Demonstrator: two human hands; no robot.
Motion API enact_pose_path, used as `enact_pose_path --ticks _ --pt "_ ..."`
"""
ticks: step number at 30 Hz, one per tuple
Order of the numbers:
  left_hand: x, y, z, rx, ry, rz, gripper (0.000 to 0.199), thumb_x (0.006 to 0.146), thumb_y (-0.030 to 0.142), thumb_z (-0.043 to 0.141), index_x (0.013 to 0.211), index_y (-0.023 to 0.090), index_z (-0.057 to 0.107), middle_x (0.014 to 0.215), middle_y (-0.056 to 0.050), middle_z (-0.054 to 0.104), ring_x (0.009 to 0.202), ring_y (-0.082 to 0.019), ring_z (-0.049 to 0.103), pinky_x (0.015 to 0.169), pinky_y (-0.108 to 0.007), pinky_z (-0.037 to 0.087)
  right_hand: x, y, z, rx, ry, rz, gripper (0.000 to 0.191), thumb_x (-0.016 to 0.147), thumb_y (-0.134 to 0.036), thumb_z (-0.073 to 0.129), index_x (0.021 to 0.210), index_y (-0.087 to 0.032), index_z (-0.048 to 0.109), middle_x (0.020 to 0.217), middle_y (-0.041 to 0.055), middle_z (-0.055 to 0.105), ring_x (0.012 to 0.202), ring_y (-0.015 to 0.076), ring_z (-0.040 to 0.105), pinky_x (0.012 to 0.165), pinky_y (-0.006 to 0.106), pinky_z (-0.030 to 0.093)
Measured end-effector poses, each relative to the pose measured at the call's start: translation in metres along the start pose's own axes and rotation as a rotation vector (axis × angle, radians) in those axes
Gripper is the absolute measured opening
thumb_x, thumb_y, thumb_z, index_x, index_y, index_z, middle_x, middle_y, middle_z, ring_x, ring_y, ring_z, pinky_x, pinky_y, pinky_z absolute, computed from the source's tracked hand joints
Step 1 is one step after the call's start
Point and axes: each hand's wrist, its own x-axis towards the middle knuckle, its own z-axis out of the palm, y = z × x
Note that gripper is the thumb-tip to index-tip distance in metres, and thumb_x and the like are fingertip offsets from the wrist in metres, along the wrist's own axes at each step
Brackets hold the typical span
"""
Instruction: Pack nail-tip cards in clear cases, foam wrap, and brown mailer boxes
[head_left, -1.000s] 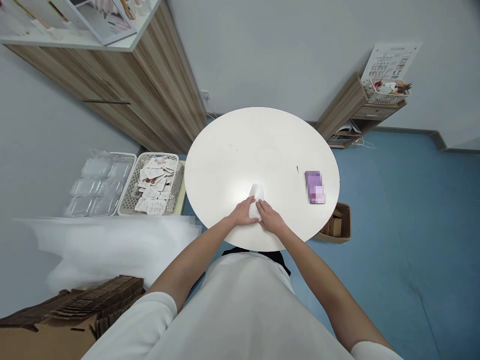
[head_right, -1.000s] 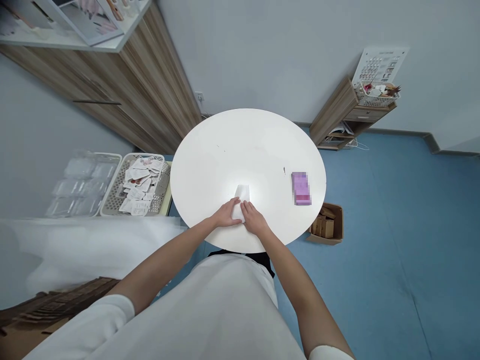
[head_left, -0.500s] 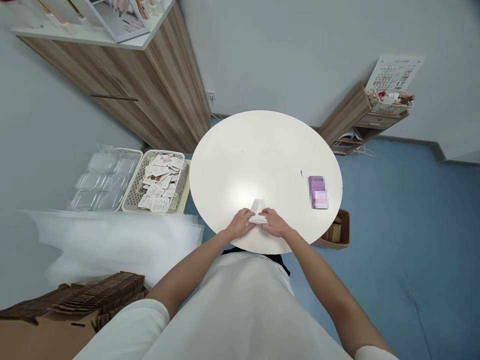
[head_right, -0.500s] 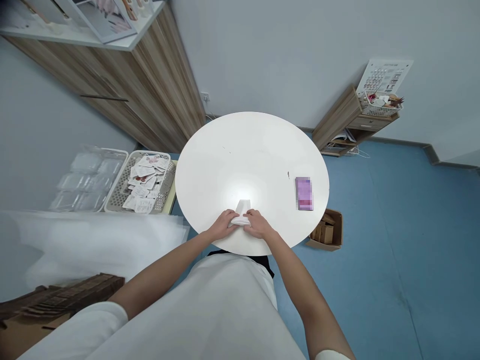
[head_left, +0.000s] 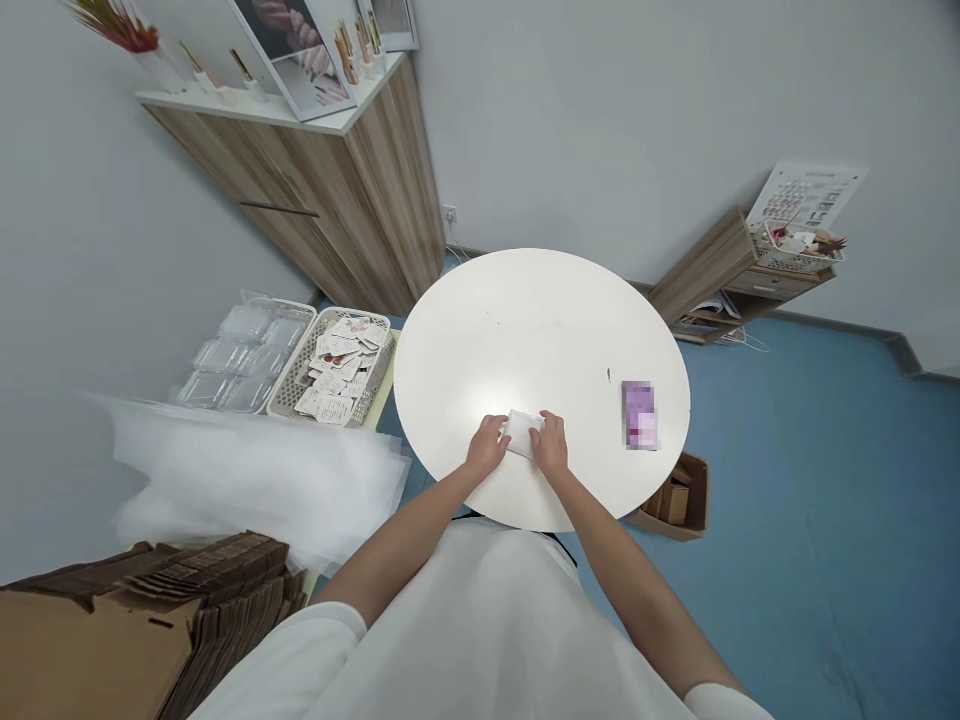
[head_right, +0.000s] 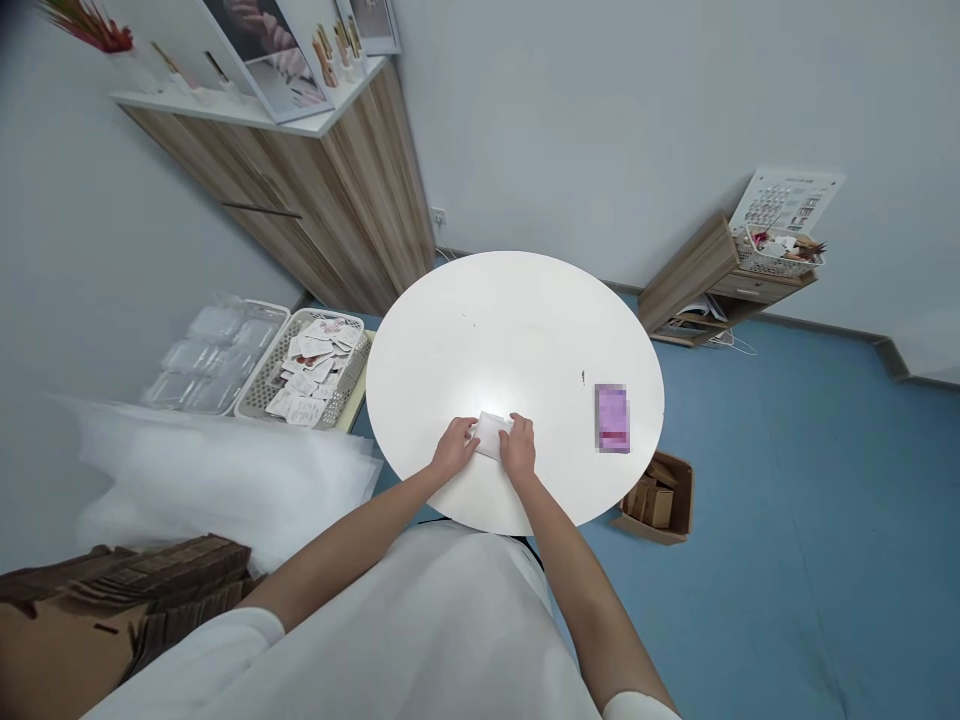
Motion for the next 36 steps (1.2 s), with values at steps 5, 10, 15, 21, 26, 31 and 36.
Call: enact_pose_path --ticks 5,10,15,21,26,31,36 --pt "-0.006 0.001 0.006 0.044 -0.054 0.016 0.038 0.076 0.014 0.047 0.114 0.019 0.050 0.104 -0.007 0.049 0.089 -0.017 0.054 0.081 -0.031 0.044 -0.025 0.011 -0.007 -0.018 -0.186 -0.199 0.038 0.079 -0.014 0.035 0.113 -0.022 0.049 0.110 0.0085 0.045 0.101 0.0199 0.047 0.075 0.030 0.044" --pt "-0.012 0.006 0.008 0.011 -0.070 -0.057 0.048 0.075 0.018 0.051 0.122 0.019 0.044 0.110 -0.009 0.047 0.096 -0.019 0.052 0.086 -0.033 0.042 -0.035 0.024 -0.007 0.023 -0.269 -0.208 0.051 0.075 -0.012 0.041 0.124 -0.025 0.040 0.112 0.0092 0.043 0.107 0.0235 0.042 0.079 0.033 0.043" --pt "-0.022 0.012 0.007 -0.080 -0.003 -0.149 0.044 0.076 0.024 0.052 0.119 0.019 0.046 0.116 -0.010 0.048 0.104 -0.020 0.049 0.090 -0.033 0.039 -0.037 0.032 -0.009 0.223 -0.337 -0.178 0.062 0.072 -0.022 0.050 0.131 -0.025 0.029 0.119 0.0089 0.038 0.108 0.0220 0.043 0.088 0.037 0.040" --pt "-0.030 0.009 -0.002 -0.161 0.083 -0.370 0.036 0.076 0.028 0.054 0.110 0.017 0.052 0.118 -0.011 0.052 0.101 -0.020 0.053 0.085 -0.030 0.041 -0.038 0.037 -0.011 0.423 -0.304 -0.016 0.059 0.074 -0.031 0.048 0.130 -0.023 0.029 0.119 0.0106 0.043 0.082 0.0164 0.056 0.079 0.035 0.046" --pt "-0.012 0.001 -0.009 -0.254 0.056 -0.504 0.033 0.076 0.033 0.054 0.105 0.016 0.054 0.103 -0.010 0.060 0.093 -0.019 0.058 0.079 -0.030 0.044 -0.026 0.032 -0.003 0.583 -0.252 0.244 0.049 0.074 -0.040 0.048 0.119 -0.022 0.039 0.109 0.0093 0.055 0.076 0.0169 0.061 0.068 0.032 0.050" --pt "0.005 -0.004 -0.002 -0.302 -0.024 -0.431 0.026 0.073 0.027 0.058 0.097 0.017 0.057 0.091 -0.007 0.064 0.082 -0.016 0.060 0.076 -0.029 0.046 -0.016 0.020 0.006 0.562 -0.183 0.282 0.043 0.069 -0.033 0.054 0.110 -0.023 0.045 0.106 0.0065 0.059 0.069 0.0153 0.061 0.067 0.032 0.050" --pt "0.016 -0.021 -0.020 -0.296 0.054 -0.376 0.027 0.073 0.023 0.059 0.099 0.017 0.054 0.089 -0.006 0.063 0.077 -0.014 0.060 0.075 -0.028 0.048 -0.001 -0.011 0.023 0.532 -0.155 0.276 0.044 0.069 -0.028 0.053 0.111 -0.022 0.046 0.108 0.0065 0.058 0.069 0.0138 0.062 0.072 0.033 0.049"
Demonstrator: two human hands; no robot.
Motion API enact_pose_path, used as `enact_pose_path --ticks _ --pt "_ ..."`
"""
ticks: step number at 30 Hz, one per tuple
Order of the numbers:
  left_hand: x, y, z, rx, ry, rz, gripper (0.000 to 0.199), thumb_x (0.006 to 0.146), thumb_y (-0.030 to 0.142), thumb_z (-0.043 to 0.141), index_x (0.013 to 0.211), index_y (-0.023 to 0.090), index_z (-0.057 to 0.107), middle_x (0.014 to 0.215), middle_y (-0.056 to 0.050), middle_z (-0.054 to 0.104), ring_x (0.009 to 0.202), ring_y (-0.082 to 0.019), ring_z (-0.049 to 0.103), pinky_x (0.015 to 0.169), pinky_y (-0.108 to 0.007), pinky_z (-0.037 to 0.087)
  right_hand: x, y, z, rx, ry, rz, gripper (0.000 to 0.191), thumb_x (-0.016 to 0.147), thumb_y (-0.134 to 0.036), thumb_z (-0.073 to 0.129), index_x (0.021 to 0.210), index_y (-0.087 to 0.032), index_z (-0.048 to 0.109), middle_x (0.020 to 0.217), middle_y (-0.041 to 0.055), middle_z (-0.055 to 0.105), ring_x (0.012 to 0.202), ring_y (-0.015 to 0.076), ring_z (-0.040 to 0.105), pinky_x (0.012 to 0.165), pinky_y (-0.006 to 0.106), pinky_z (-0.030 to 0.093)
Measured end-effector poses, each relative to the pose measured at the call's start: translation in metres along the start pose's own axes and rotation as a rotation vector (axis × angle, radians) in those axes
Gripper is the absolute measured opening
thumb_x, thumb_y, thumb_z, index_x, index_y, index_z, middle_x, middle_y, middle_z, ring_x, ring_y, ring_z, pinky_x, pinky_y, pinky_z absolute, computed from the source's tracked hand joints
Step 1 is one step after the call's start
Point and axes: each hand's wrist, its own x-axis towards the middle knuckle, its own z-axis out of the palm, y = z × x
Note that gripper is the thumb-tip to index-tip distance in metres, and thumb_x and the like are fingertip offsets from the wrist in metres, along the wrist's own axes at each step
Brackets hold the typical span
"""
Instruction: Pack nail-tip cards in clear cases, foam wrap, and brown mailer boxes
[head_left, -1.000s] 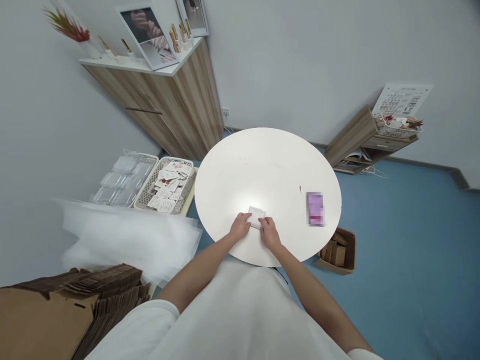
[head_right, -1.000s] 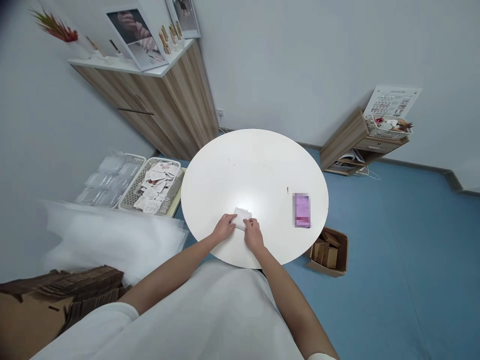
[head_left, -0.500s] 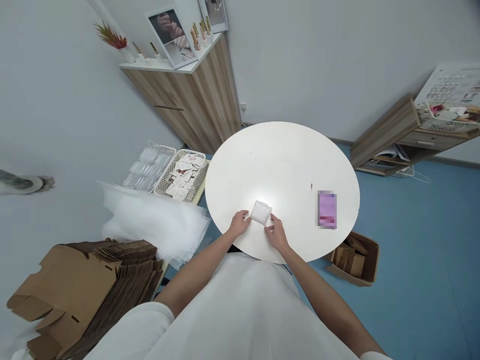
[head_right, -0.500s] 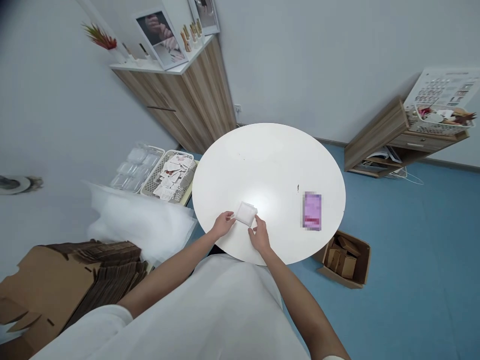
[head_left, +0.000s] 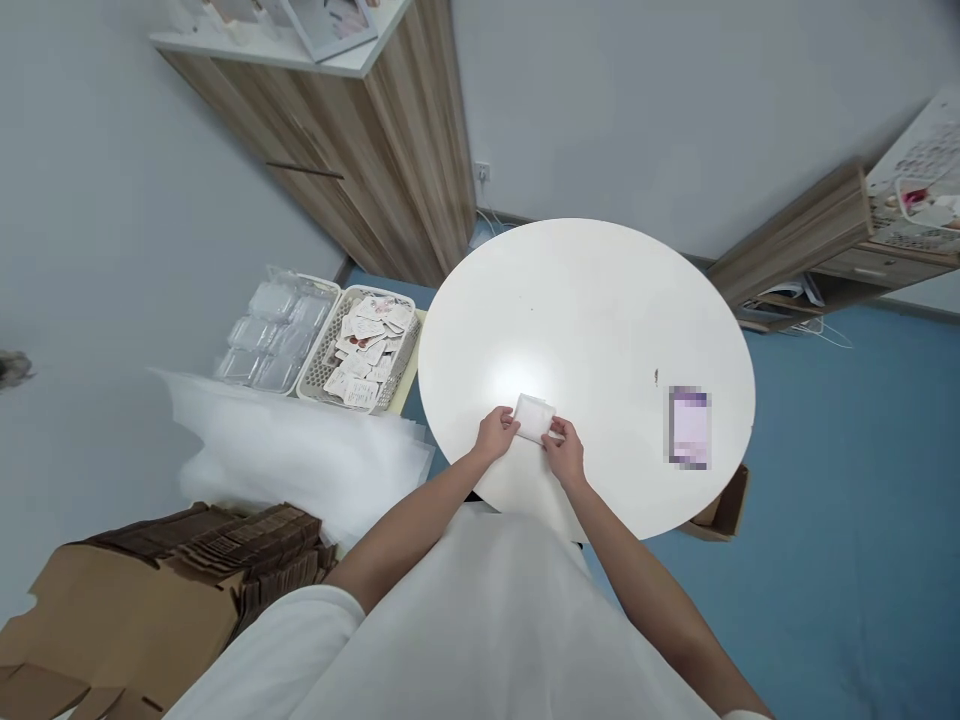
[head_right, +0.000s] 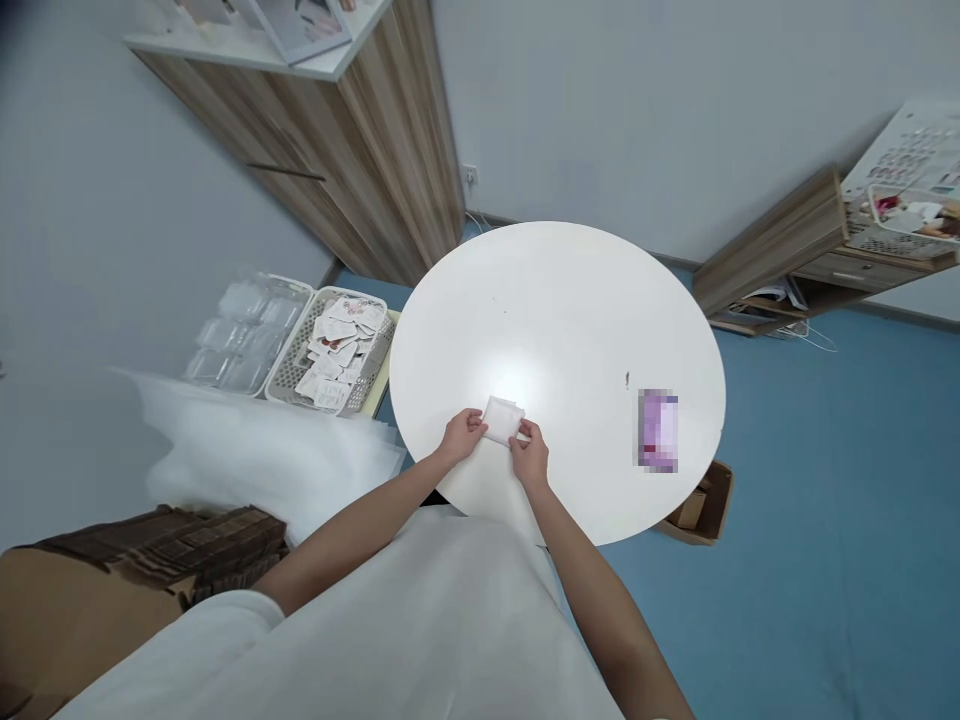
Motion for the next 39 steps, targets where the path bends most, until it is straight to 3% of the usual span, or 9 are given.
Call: enact_pose_path --ticks 5,10,16,26,31,35,39 --pt "0.031 -0.011 -0.059 0.020 0.151 0.089 0.020 0.074 0.022 0.056 0.094 0.018 0.054 0.094 -0.006 0.061 0.071 -0.013 0.060 0.069 -0.028 0.049 0.025 -0.045 0.058 -0.017 -0.061 -0.048 0.042 0.070 -0.026 0.053 0.111 -0.021 0.050 0.111 0.0062 0.057 0.078 0.0143 0.062 0.079 0.032 0.048" --pt "0.067 -0.021 -0.117 0.059 0.268 0.172 0.013 0.075 0.018 0.054 0.087 0.016 0.058 0.089 -0.006 0.062 0.078 -0.015 0.060 0.074 -0.029 0.049 0.051 -0.087 0.117 -0.048 -0.147 -0.086 0.044 0.071 -0.026 0.052 0.115 -0.022 0.051 0.114 0.0048 0.056 0.083 0.0142 0.061 0.083 0.032 0.047" --pt "0.092 -0.033 -0.148 -0.055 0.319 0.199 0.022 0.077 0.018 0.051 0.097 0.015 0.058 0.099 -0.008 0.060 0.086 -0.015 0.059 0.079 -0.030 0.049 0.071 -0.106 0.158 -0.057 -0.199 -0.169 0.053 0.074 -0.026 0.050 0.126 -0.021 0.042 0.122 0.0062 0.050 0.092 0.0159 0.057 0.084 0.032 0.047" --pt "0.092 -0.040 -0.150 -0.121 0.264 0.231 0.025 0.078 0.021 0.052 0.101 0.014 0.057 0.100 -0.009 0.058 0.088 -0.015 0.058 0.077 -0.028 0.050 0.072 -0.104 0.156 -0.096 -0.213 -0.205 0.054 0.074 -0.027 0.049 0.127 -0.024 0.041 0.113 0.0050 0.051 0.095 0.0161 0.051 0.080 0.032 0.047" --pt "0.086 -0.035 -0.149 -0.054 0.276 0.239 0.030 0.078 0.024 0.052 0.107 0.017 0.053 0.107 -0.009 0.055 0.098 -0.018 0.054 0.081 -0.031 0.047 0.070 -0.102 0.152 -0.097 -0.251 -0.232 0.066 0.072 -0.029 0.053 0.133 -0.024 0.030 0.119 0.0064 0.047 0.096 0.0166 0.049 0.078 0.031 0.048" --pt "0.072 -0.033 -0.146 -0.012 0.305 0.210 0.042 0.077 0.024 0.053 0.118 0.019 0.044 0.117 -0.010 0.049 0.107 -0.020 0.049 0.086 -0.033 0.044 0.062 -0.099 0.138 -0.094 -0.246 -0.198 0.072 0.072 -0.032 0.053 0.136 -0.026 0.020 0.129 0.0076 0.039 0.093 0.0156 0.050 0.079 0.032 0.047" --pt "0.049 -0.032 -0.142 -0.015 0.298 0.159 0.052 0.076 0.026 0.054 0.125 0.019 0.037 0.125 -0.011 0.042 0.107 -0.021 0.050 0.086 -0.032 0.043 0.046 -0.095 0.112 -0.119 -0.241 -0.195 0.066 0.073 -0.033 0.050 0.134 -0.025 0.026 0.130 0.0083 0.040 0.087 0.0139 0.054 0.079 0.033 0.047"
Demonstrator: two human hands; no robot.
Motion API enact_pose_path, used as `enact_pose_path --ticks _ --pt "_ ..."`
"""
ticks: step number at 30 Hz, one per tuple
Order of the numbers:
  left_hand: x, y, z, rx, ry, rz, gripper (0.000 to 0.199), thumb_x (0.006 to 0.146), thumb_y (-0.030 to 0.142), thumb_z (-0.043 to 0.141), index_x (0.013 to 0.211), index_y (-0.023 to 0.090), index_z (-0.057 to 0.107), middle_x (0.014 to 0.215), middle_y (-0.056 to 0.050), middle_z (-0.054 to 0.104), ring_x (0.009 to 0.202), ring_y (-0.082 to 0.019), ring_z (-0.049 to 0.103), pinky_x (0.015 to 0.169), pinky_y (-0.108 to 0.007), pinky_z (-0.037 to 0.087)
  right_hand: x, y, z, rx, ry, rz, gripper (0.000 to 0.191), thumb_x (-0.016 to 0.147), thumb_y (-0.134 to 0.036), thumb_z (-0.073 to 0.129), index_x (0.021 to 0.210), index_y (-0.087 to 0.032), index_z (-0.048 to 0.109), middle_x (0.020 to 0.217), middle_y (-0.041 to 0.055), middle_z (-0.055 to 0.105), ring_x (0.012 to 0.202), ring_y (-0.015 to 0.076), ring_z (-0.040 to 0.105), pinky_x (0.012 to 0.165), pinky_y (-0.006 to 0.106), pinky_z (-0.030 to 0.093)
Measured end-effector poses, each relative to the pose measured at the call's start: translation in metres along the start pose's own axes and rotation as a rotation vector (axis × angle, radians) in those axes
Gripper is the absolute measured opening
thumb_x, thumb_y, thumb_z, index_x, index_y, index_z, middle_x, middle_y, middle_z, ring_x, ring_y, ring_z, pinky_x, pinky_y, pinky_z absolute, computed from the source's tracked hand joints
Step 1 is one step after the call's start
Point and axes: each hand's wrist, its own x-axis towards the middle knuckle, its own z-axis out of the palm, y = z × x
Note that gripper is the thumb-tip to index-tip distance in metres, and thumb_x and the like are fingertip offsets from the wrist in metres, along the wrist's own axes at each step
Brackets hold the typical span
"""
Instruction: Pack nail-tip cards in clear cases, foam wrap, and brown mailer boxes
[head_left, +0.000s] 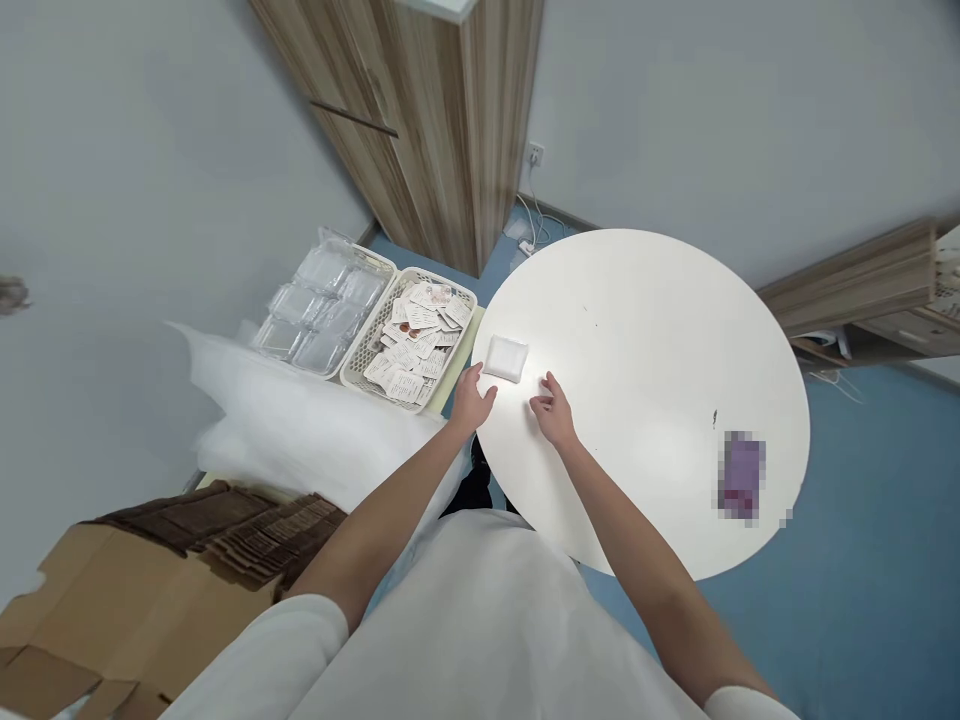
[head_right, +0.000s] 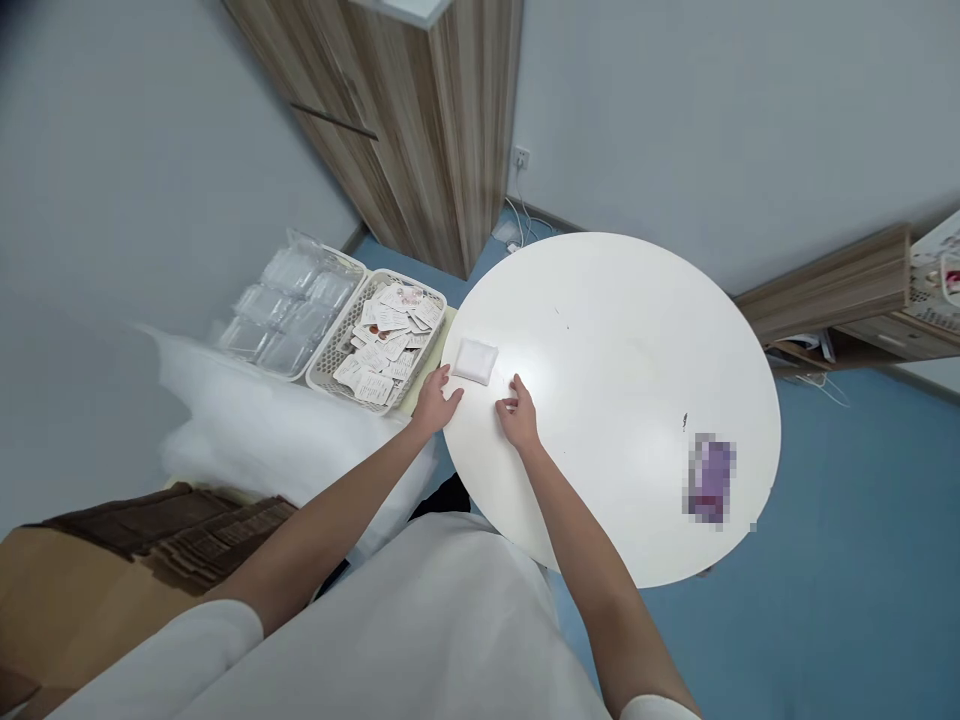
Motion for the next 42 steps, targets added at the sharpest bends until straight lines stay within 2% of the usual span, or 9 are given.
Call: enact_pose_path --ticks 5,9,13,17,24,30,34,37,42 --pt "-0.041 0.011 -0.012 0.055 -0.126 0.013 0.039 0.077 0.027 0.051 0.115 0.020 0.048 0.119 -0.008 0.049 0.088 -0.015 0.058 0.079 -0.029 0.046 -0.031 0.003 -0.037 -0.079 -0.025 -0.091 0.036 0.073 -0.035 0.047 0.105 -0.022 0.057 0.108 0.0051 0.059 0.074 0.0137 0.056 0.071 0.032 0.048" --pt "-0.083 0.019 -0.021 0.105 -0.265 0.044 0.040 0.076 0.032 0.051 0.113 0.020 0.051 0.109 -0.007 0.057 0.086 -0.017 0.059 0.078 -0.030 0.046 -0.054 0.001 -0.059 -0.082 -0.086 -0.207 0.028 0.075 -0.037 0.046 0.091 -0.021 0.063 0.088 0.0038 0.064 0.067 0.0139 0.055 0.062 0.029 0.047" --pt "-0.126 0.024 -0.032 0.157 -0.282 0.071 0.040 0.074 0.038 0.052 0.110 0.020 0.055 0.105 -0.007 0.060 0.086 -0.020 0.059 0.075 -0.030 0.046 -0.068 -0.005 -0.060 -0.119 -0.175 -0.285 0.027 0.075 -0.038 0.046 0.086 -0.022 0.063 0.082 0.0029 0.065 0.064 0.0140 0.055 0.058 0.028 0.045" --pt "-0.162 0.029 -0.052 0.144 -0.211 0.042 0.040 0.069 0.039 0.057 0.106 0.024 0.058 0.106 -0.006 0.061 0.087 -0.022 0.059 0.077 -0.031 0.044 -0.070 -0.016 -0.043 -0.150 -0.285 -0.350 0.026 0.074 -0.038 0.046 0.084 -0.022 0.064 0.081 0.0025 0.065 0.064 0.0143 0.055 0.059 0.028 0.046" --pt "-0.224 0.017 -0.123 0.206 0.102 0.017 0.040 0.073 0.037 0.055 0.111 0.024 0.055 0.112 -0.005 0.058 0.098 -0.022 0.055 0.088 -0.031 0.039 -0.075 -0.051 0.033 -0.290 -0.571 -0.584 0.024 0.072 -0.037 0.050 0.086 -0.023 0.064 0.084 0.0020 0.066 0.066 0.0165 0.057 0.068 0.034 0.047" --pt "-0.301 -0.035 -0.210 0.391 0.494 -0.115 0.041 0.075 0.040 0.052 0.112 0.024 0.054 0.115 -0.008 0.055 0.106 -0.026 0.050 0.091 -0.036 0.036 -0.125 -0.089 0.134 -0.505 -0.809 -0.906 0.020 0.075 -0.030 0.051 0.090 -0.021 0.061 0.092 0.0047 0.062 0.074 0.0167 0.058 0.070 0.032 0.045" --pt "-0.349 -0.087 -0.254 0.520 0.649 -0.258 0.049 0.071 0.048 0.053 0.113 0.022 0.053 0.123 -0.011 0.049 0.116 -0.032 0.041 0.099 -0.045 0.025 -0.177 -0.106 0.198 -0.562 -0.788 -1.146 0.021 0.078 -0.023 0.047 0.097 -0.021 0.057 0.097 0.0065 0.056 0.088 0.0195 0.053 0.078 0.034 0.043" --pt "-0.372 -0.123 -0.271 0.575 0.654 -0.341 0.053 0.074 0.050 0.048 0.117 0.019 0.050 0.130 -0.014 0.042 0.125 -0.033 0.028 0.102 -0.049 0.018 -0.212 -0.110 0.237 -0.605 -0.729 -1.278 0.034 0.075 -0.020 0.049 0.109 -0.021 0.052 0.109 0.0099 0.051 0.100 0.0248 0.047 0.084 0.039 0.041" --pt "-0.391 -0.160 -0.279 0.475 0.545 -0.387 0.064 0.079 0.055 0.037 0.128 0.014 0.038 0.138 -0.015 0.030 0.129 -0.031 0.021 0.101 -0.043 0.024 -0.235 -0.112 0.277 -0.791 -0.517 -1.209 0.051 0.074 -0.017 0.049 0.124 -0.018 0.039 0.113 0.0155 0.048 0.101 0.0294 0.045 0.085 0.042 0.037"
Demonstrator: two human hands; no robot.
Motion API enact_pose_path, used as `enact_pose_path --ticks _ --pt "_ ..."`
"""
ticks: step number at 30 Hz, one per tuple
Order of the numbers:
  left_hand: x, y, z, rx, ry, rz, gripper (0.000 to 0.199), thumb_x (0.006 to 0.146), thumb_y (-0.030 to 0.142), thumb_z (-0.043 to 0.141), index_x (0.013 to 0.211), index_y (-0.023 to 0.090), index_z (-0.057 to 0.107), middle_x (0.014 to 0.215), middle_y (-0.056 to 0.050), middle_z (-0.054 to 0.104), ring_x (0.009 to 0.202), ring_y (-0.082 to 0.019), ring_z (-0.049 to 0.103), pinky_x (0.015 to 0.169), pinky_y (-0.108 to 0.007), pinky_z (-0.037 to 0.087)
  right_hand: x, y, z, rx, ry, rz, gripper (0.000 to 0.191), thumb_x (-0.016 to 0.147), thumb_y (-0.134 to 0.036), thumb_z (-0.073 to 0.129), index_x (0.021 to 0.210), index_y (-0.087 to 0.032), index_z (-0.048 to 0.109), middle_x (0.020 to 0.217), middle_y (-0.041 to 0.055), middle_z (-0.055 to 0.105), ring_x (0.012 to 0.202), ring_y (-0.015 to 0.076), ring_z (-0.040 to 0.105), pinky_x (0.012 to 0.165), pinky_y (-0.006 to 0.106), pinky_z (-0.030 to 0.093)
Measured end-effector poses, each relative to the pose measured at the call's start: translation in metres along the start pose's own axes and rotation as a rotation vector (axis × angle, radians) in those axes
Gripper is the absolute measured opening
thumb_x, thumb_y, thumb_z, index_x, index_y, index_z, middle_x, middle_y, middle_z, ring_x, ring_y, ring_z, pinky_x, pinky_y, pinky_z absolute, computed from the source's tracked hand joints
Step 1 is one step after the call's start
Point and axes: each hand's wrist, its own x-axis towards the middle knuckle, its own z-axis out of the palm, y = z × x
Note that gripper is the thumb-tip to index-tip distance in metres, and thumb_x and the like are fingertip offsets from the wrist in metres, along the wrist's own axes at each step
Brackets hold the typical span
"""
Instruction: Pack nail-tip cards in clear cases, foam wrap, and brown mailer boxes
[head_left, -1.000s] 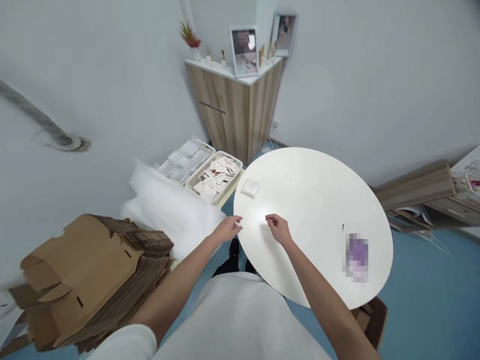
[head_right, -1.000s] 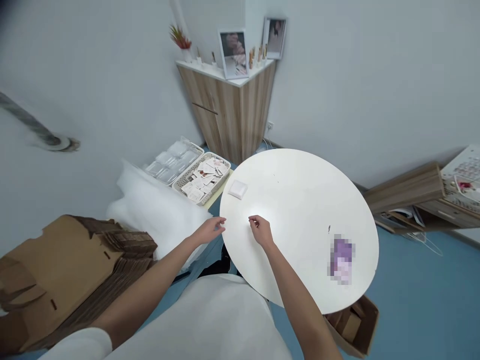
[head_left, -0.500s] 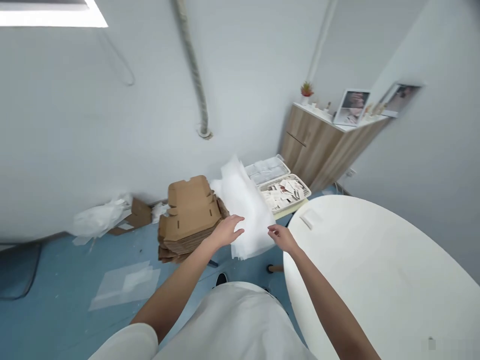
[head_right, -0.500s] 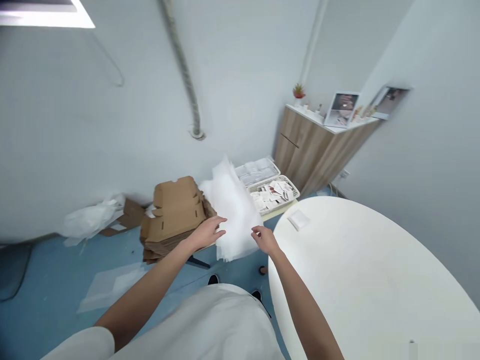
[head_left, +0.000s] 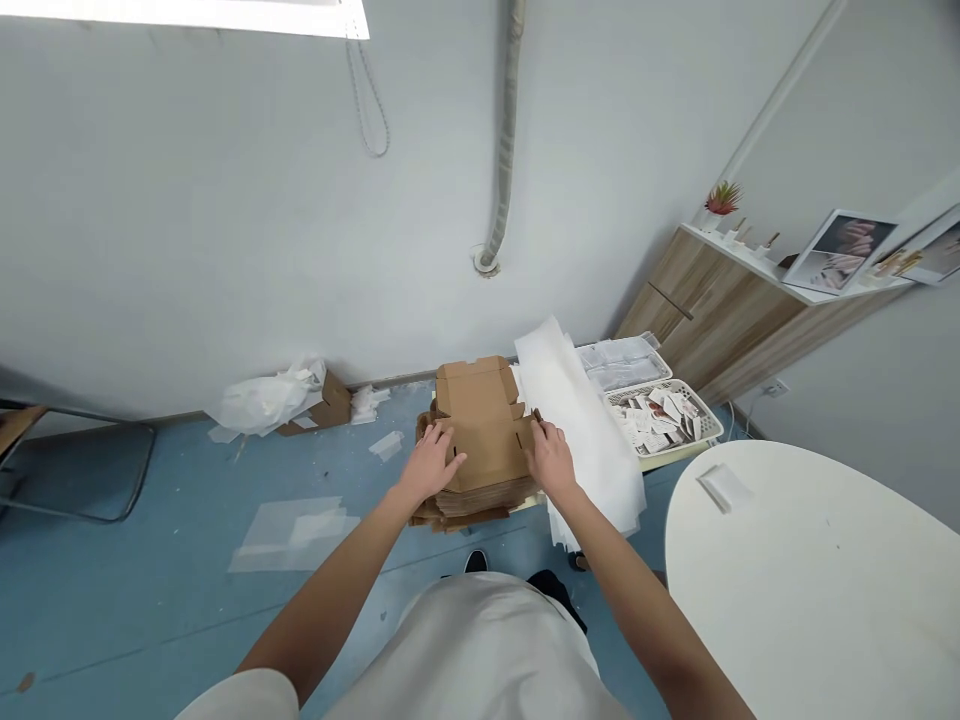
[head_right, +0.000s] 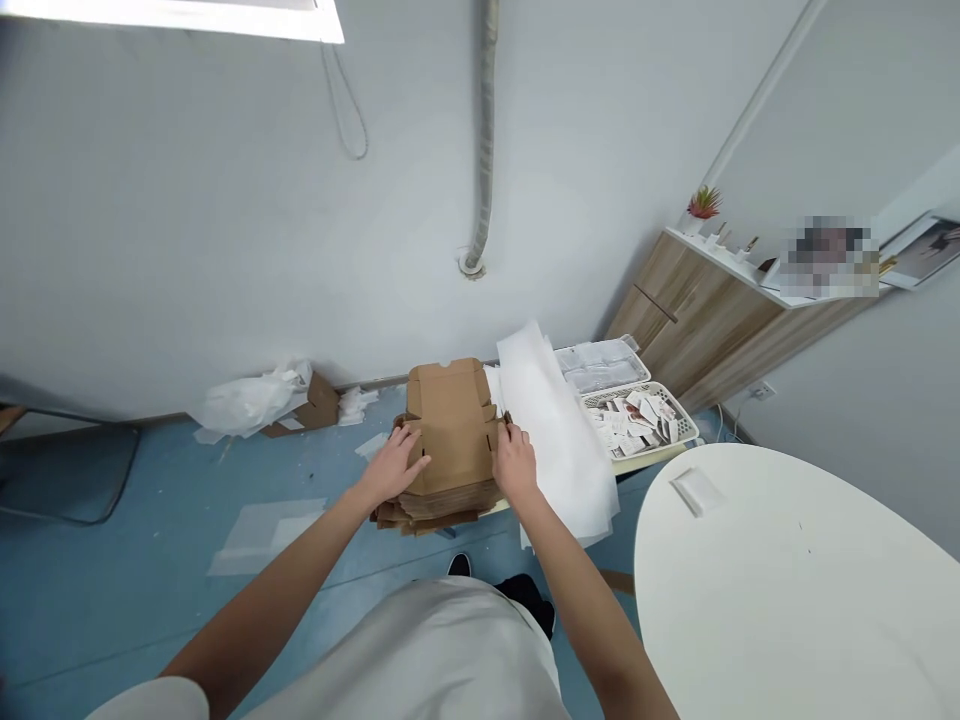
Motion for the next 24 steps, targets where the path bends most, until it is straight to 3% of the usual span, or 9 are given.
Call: enact_pose_path --ticks 3,6,9,14,18,21,24 --pt "-0.001 -0.011 0.000 -0.010 -0.019 0.013 0.066 0.081 0.056 0.029 0.132 0.013 0.031 0.138 -0.015 0.031 0.129 -0.029 0.023 0.102 -0.044 0.021 0.010 -0.002 0.002 -0.113 -0.098 0.095 0.047 0.075 -0.015 0.046 0.122 -0.015 0.039 0.103 0.0158 0.054 0.094 0.0273 0.050 0.080 0.038 0.037" --pt "-0.001 -0.018 -0.004 -0.004 -0.039 0.001 0.065 0.082 0.056 0.024 0.133 0.015 0.027 0.138 -0.014 0.032 0.128 -0.029 0.026 0.102 -0.051 0.014 0.019 -0.001 0.000 -0.199 -0.192 0.184 0.032 0.075 -0.014 0.042 0.106 -0.013 0.049 0.093 0.0134 0.058 0.087 0.0250 0.054 0.074 0.034 0.038" --pt "0.000 -0.021 -0.007 -0.006 -0.049 -0.029 0.065 0.081 0.058 0.025 0.133 0.018 0.027 0.140 -0.014 0.028 0.126 -0.030 0.029 0.101 -0.056 0.010 0.025 0.002 -0.004 -0.156 -0.182 0.295 0.021 0.075 -0.014 0.039 0.092 -0.015 0.052 0.087 0.0105 0.059 0.080 0.0220 0.055 0.068 0.031 0.038" --pt "0.001 -0.017 -0.009 -0.014 -0.061 -0.022 0.075 0.073 0.065 0.036 0.132 0.020 0.030 0.141 -0.015 0.025 0.120 -0.035 0.036 0.100 -0.060 0.002 0.029 0.016 -0.016 0.340 -0.071 0.538 0.014 0.075 -0.025 0.037 0.082 -0.019 0.048 0.078 0.0045 0.058 0.070 0.0172 0.055 0.058 0.027 0.042" --pt "-0.005 0.002 -0.012 -0.015 0.003 0.123 0.078 0.067 0.068 0.043 0.128 0.019 0.038 0.138 -0.015 0.031 0.124 -0.038 0.027 0.098 -0.062 -0.004 0.029 0.014 -0.027 0.793 -0.024 0.673 0.014 0.074 -0.030 0.041 0.085 -0.021 0.042 0.070 -0.0007 0.053 0.057 0.0132 0.053 0.045 0.025 0.045" --pt "-0.011 0.023 -0.009 -0.048 0.037 0.280 0.069 0.068 0.064 0.047 0.122 0.022 0.045 0.130 -0.012 0.043 0.119 -0.034 0.037 0.100 -0.059 -0.006 0.030 0.004 -0.033 0.951 -0.014 0.727 0.012 0.074 -0.030 0.044 0.083 -0.023 0.040 0.062 -0.0038 0.050 0.046 0.0108 0.050 0.037 0.023 0.042" --pt "-0.014 0.040 -0.002 -0.072 0.025 0.358 0.045 0.075 0.049 0.049 0.111 0.022 0.053 0.110 -0.009 0.058 0.099 -0.027 0.055 0.102 -0.057 0.000 0.030 -0.004 -0.036 1.012 0.002 0.758 0.013 0.074 -0.030 0.047 0.080 -0.023 0.039 0.061 -0.0040 0.050 0.044 0.0103 0.051 0.035 0.021 0.040"
